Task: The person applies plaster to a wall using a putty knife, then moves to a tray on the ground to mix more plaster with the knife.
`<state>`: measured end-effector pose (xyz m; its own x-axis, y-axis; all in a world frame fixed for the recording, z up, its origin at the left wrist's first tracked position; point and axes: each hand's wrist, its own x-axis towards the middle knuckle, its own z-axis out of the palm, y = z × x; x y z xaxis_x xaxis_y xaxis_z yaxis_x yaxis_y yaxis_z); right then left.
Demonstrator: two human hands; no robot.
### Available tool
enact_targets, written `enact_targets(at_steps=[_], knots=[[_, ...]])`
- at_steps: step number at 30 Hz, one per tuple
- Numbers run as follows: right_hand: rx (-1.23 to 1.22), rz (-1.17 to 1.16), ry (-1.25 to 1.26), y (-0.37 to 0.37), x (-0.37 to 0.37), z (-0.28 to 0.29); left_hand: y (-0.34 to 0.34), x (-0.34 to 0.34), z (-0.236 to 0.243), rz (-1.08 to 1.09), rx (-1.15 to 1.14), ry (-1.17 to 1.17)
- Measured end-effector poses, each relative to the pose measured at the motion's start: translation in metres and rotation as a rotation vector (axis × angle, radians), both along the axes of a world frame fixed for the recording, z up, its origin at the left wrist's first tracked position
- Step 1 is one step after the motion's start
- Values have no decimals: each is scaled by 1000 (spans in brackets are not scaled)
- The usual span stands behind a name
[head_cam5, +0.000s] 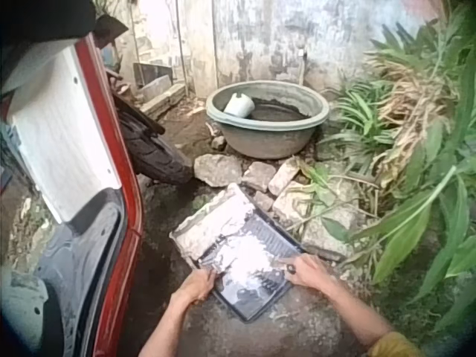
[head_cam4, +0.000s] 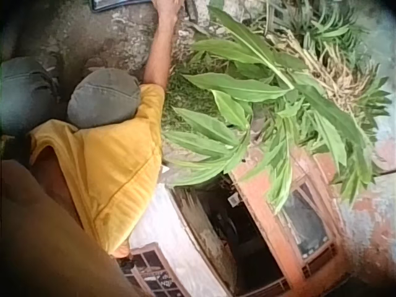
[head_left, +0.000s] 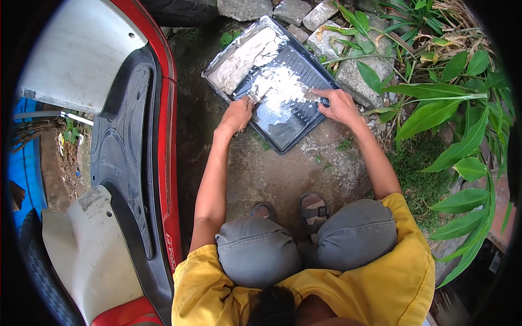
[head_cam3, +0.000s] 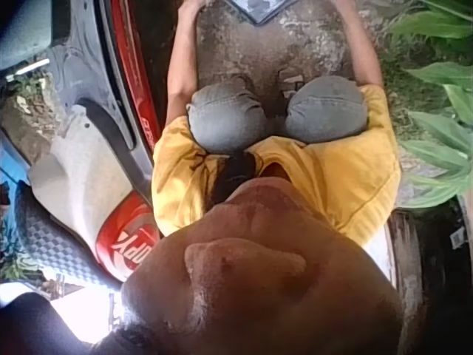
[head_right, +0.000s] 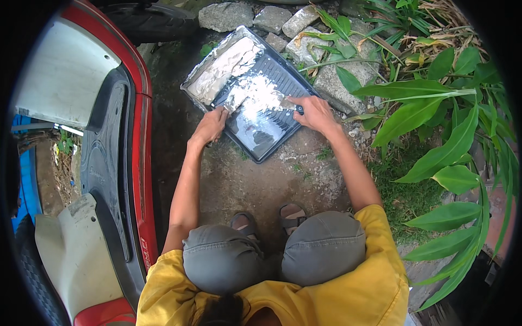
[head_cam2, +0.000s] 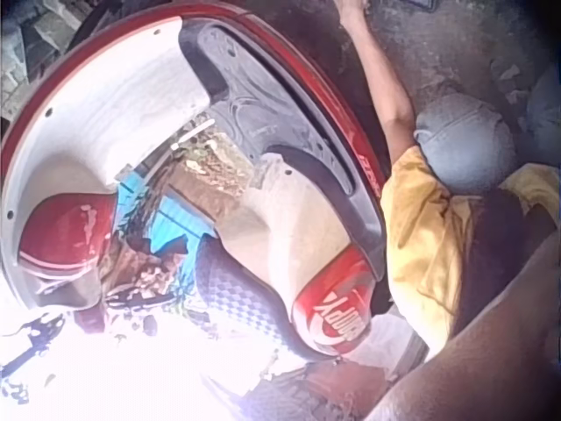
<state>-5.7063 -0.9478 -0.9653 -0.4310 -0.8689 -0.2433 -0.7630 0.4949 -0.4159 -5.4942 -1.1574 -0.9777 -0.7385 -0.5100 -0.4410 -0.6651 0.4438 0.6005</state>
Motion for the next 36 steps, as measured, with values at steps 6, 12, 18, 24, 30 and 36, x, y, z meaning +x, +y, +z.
enact_targets(at_steps=[6, 12, 18, 24, 30, 36], knots=[[-332, 29, 4, -6, 12, -30, 16, 0, -2, 24, 56, -9], [-228, 12, 17, -14, 12, -37, 23, 3, -4, 22, 86, 8], [-371, -98, -45, -20, 26, -44, 23, 2, 3, 112, 110, 26], [-273, -247, -174, -14, 22, -37, 25, 8, -8, 193, 337, 121], [-457, -57, -2, -9, 28, -31, 28, -2, -14, 231, 639, 227], [-641, 14, 255, -7, 42, -33, 32, -9, -2, 258, 704, 310]])
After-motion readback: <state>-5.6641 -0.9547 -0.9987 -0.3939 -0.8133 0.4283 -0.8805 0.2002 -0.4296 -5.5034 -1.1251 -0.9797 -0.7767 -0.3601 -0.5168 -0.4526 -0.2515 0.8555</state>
